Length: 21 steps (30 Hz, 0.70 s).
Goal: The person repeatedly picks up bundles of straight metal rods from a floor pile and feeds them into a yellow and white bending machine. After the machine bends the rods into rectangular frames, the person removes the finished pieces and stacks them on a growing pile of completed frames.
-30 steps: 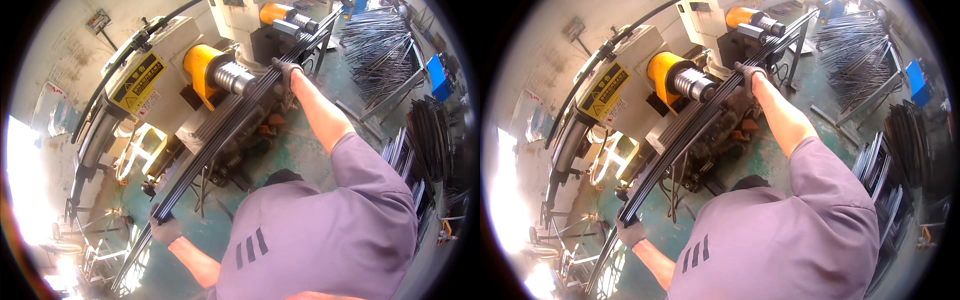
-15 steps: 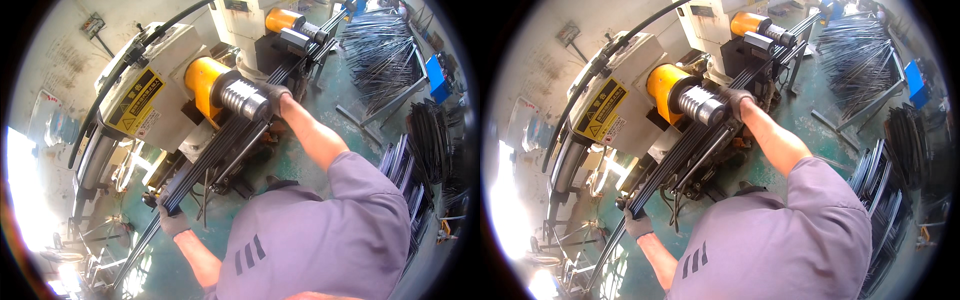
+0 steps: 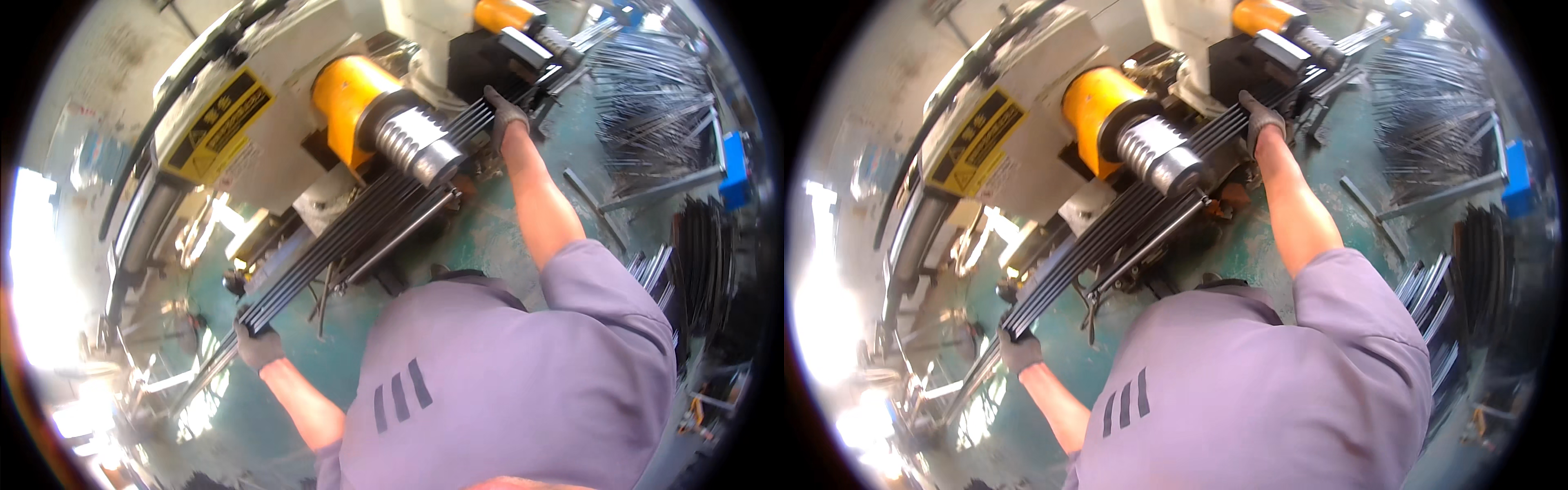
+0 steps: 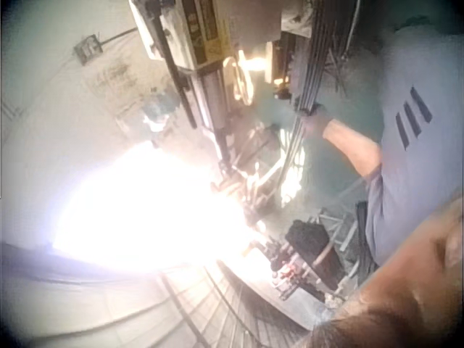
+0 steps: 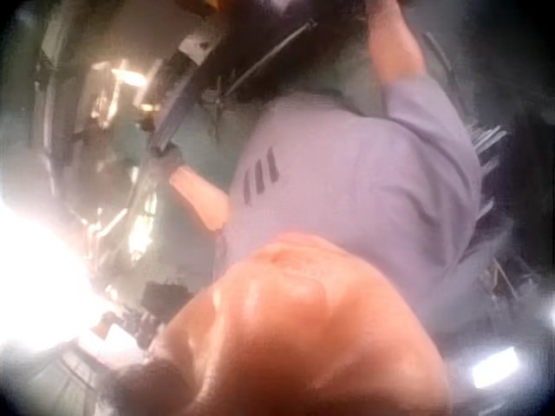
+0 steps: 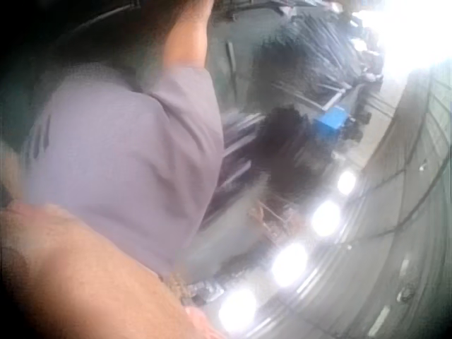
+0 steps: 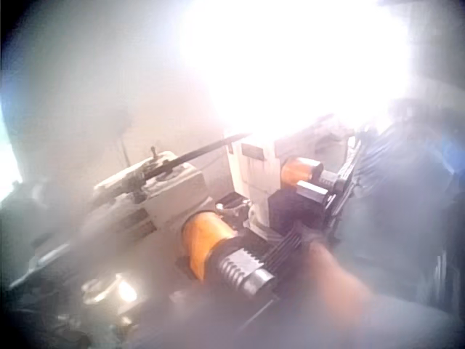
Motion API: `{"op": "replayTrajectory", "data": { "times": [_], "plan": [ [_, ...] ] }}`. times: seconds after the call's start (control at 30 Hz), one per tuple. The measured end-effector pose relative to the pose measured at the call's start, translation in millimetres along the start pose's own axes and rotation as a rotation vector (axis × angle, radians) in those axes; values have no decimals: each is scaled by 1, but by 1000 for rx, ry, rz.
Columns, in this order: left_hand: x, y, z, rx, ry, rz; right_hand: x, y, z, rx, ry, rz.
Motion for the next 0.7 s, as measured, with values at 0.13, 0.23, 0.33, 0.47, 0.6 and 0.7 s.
{"op": "replayTrajectory", "data": {
  "times": [0.13,0.23,0.33,0.47,0.6,0.7],
  "plan": [
    [-25,26,-21,79,-68,-74,82,25,-54,-247,114,75],
    [-51,55,-44,39,-81,-93,91,31,-60,-356,129,123],
    [-73,87,-71,-92,-130,-100,58,28,-62,-319,92,74],
    [-95,120,-95,-89,-286,-105,20,5,-1,-251,48,147],
    [-86,109,-90,-29,-262,-204,-7,-32,66,-220,9,44],
    [-58,89,-79,-20,-134,-261,-2,-23,57,-230,79,45]
  ]
}}
Point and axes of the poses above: each hand's wrist, its own z-axis towards the middle knuckle, its own y-axis out of the palm, x = y × z, the point moved 4 cm from there along z, towards the middle knuckle, and after that the axes turned 7 degrees about y, right-handed, at the moved point
